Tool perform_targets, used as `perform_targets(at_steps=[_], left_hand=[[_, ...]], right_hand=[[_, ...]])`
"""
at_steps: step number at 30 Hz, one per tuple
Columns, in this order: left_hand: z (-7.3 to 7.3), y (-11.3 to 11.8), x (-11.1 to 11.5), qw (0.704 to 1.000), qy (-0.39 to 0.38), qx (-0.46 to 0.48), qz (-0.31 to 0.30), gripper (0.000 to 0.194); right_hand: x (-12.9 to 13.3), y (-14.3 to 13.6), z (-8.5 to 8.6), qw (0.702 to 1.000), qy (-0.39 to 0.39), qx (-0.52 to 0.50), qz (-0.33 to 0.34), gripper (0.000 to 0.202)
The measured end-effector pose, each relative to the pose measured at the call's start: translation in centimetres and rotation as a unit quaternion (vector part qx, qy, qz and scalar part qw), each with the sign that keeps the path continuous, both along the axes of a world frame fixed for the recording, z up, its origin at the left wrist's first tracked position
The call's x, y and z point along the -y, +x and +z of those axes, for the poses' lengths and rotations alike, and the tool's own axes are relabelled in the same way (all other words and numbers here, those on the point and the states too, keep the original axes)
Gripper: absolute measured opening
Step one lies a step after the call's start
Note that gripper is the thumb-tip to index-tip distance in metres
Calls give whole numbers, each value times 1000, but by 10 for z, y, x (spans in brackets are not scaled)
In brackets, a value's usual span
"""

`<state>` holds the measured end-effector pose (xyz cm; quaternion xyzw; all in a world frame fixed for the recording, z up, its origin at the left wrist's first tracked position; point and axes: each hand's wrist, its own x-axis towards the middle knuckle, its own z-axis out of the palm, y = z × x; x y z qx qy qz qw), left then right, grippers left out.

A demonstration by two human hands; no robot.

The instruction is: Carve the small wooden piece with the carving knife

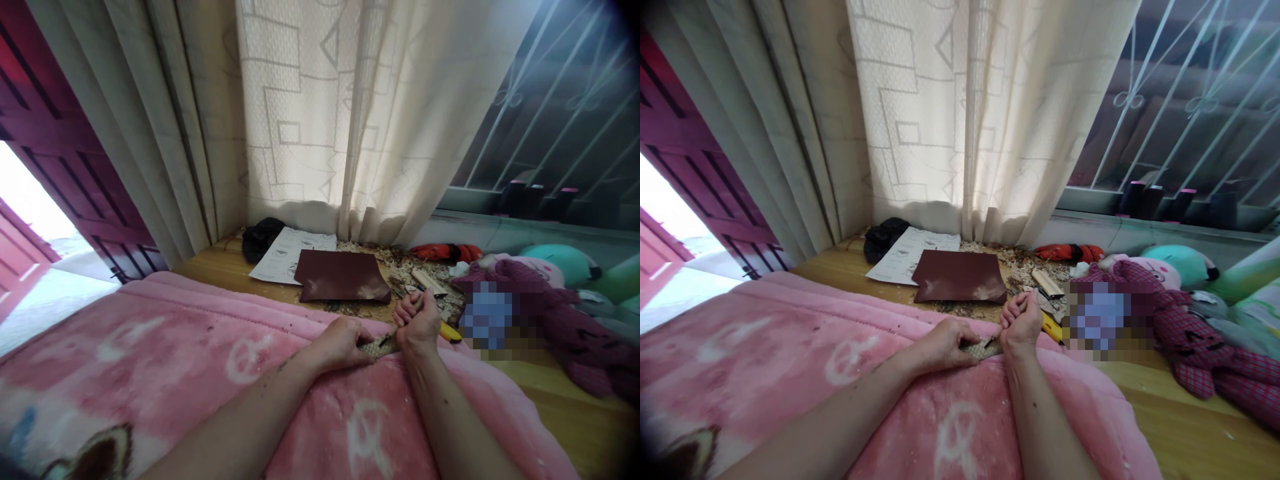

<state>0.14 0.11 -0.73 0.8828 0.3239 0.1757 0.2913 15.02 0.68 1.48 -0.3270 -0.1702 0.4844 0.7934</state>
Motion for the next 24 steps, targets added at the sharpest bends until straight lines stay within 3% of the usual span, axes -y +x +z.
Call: perform_targets(at_steps=[12,24], left_hand=[[-4,0,-2,1000,9,-13,8,18],[2,1,1,999,7,-26,25,15]], right_hand=[[-1,12,-1,998,17,8,-55,33],[0,12,0,999,4,-1,-45,34]])
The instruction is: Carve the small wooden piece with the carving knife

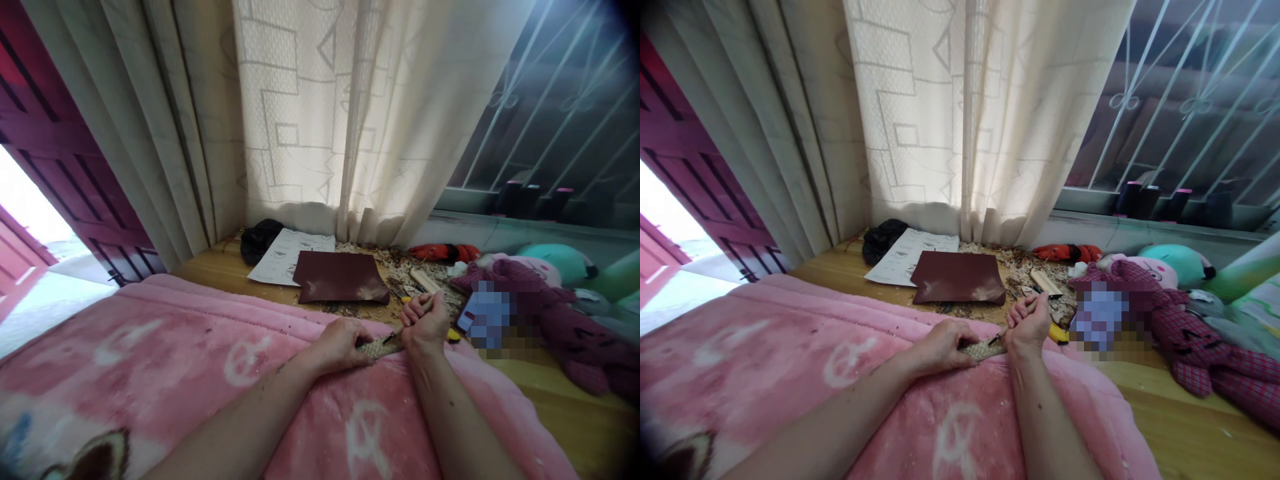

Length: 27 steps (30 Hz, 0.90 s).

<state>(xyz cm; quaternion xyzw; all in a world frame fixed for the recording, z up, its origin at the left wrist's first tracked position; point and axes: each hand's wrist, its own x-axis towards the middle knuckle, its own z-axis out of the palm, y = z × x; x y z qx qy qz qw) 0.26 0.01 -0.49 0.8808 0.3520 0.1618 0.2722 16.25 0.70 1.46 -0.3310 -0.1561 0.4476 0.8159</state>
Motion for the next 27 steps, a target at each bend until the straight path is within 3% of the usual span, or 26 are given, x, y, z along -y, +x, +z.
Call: perform_targets(at_steps=[9,16,27], left_hand=[[-1,0,2,999,-21,15,31,22],[-1,0,3,998,-41,22,48,23],[1,0,2,997,-64,23,34,26]], right_hand=[[0,0,1,1000,-8,-5,-4,33],[5,-14,4,998,18,7,53,34],[6,-18,5,999,23,27,25,36]])
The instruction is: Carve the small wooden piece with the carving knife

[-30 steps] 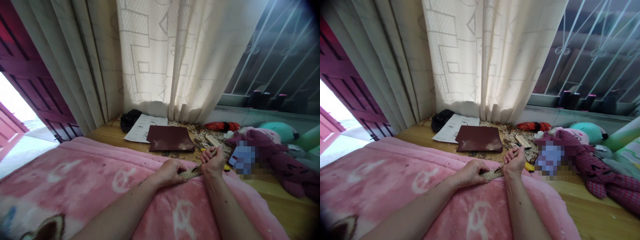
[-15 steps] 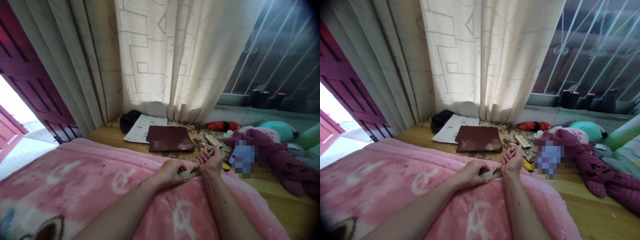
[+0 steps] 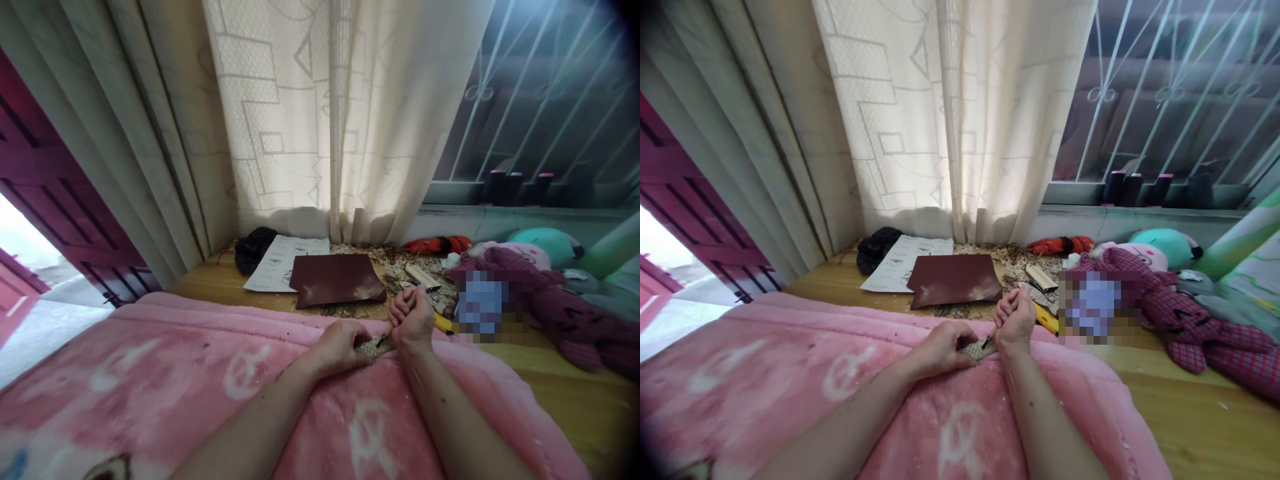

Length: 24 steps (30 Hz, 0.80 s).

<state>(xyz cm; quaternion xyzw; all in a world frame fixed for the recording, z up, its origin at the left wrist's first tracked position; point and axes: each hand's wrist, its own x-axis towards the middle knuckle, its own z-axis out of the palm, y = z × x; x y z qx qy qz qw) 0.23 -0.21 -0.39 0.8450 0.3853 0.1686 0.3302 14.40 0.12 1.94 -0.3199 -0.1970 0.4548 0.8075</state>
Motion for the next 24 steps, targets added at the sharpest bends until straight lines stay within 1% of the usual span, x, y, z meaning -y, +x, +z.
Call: perform_targets(at_steps=[7,16,24], left_hand=[[0,0,0,1000,15,-12,-6,20],[0,1,1,1000,13,-19,12,25],[-3,2,0,999,22,-21,17,23]], right_hand=[[-1,0,-1,1000,-7,0,-4,39],[-2,-7,-3,999,4,37,-18,41],[0,-13,-5,997,30,59,28,39]])
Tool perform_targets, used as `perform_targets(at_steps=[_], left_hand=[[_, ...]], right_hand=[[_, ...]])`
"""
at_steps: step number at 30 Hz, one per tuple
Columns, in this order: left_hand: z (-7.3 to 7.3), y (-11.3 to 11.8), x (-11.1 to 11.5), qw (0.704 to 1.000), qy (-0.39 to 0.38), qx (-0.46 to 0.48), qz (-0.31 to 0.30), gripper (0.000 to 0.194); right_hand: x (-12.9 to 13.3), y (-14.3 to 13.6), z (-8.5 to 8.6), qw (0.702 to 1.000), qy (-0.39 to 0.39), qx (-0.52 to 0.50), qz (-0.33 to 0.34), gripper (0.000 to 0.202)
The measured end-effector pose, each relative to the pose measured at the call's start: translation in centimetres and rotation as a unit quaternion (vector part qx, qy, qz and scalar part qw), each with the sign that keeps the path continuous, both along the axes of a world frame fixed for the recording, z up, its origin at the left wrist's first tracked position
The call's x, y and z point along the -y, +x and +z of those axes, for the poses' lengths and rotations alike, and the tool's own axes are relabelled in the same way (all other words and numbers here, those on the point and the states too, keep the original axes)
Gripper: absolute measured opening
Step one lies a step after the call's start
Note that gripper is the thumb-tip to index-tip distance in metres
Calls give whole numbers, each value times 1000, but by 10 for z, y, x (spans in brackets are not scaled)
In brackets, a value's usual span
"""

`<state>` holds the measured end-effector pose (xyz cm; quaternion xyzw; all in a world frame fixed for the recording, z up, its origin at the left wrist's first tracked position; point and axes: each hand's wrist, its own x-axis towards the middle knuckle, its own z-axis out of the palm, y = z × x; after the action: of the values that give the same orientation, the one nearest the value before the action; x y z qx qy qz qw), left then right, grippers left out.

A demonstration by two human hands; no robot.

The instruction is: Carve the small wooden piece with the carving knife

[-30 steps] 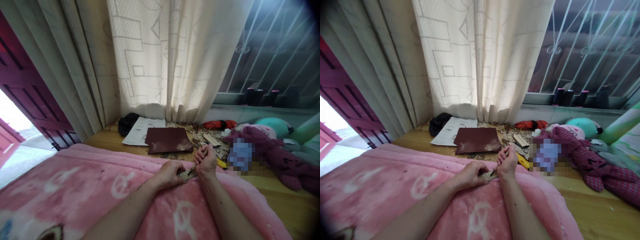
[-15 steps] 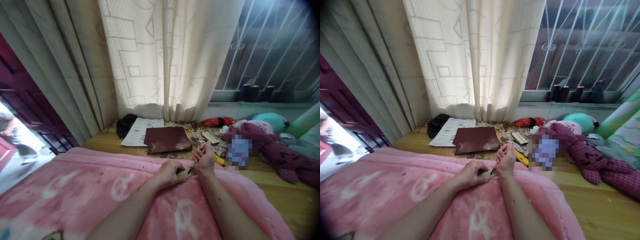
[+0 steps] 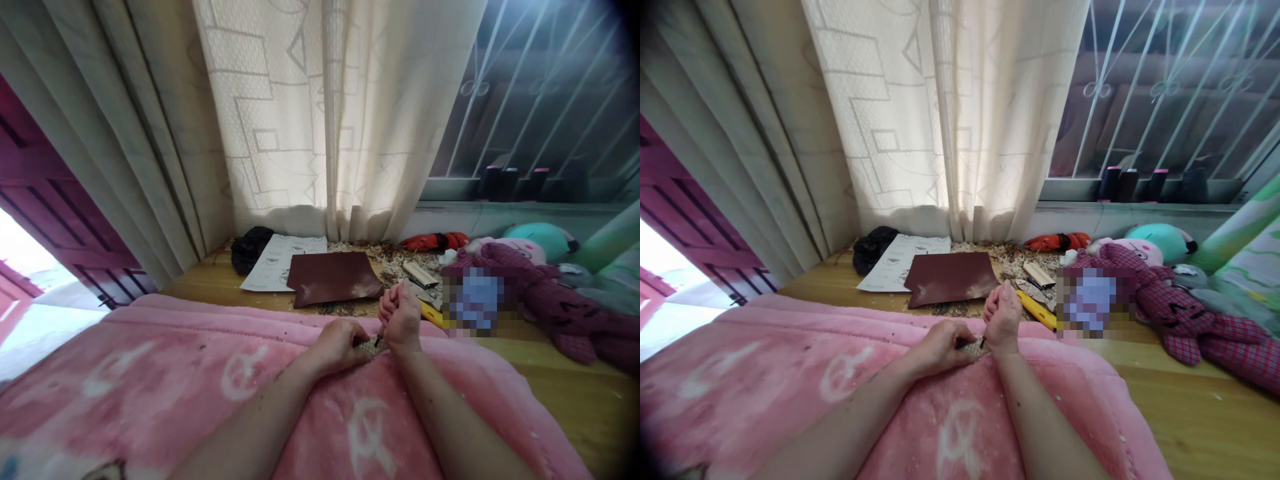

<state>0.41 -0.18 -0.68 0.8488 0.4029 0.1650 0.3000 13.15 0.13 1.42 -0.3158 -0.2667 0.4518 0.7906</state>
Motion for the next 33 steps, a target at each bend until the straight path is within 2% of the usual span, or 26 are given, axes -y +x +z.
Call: perform_targets(at_steps=[7,16,19,21,24,33], left_hand=[[1,1,0,1000,18,-22,-12,18],[4,1,3,998,48,-26,-31,18],[5,2,3,998,49,-28,-30,17],[5,2,2,998,49,-32,-25,16],[5,2,2,998,45,-36,-20,16],[1,2,2,999,45,-18,-11,20]], right_hand=[[3,-3,-1,998,39,37,40,37],[6,-5,5,979,12,65,191,40],[5,-4,5,975,17,60,214,38],[3,-2,4,980,19,36,194,36],[1,0,0,992,14,2,128,35],[-1,1,-5,997,-28,3,-66,41]])
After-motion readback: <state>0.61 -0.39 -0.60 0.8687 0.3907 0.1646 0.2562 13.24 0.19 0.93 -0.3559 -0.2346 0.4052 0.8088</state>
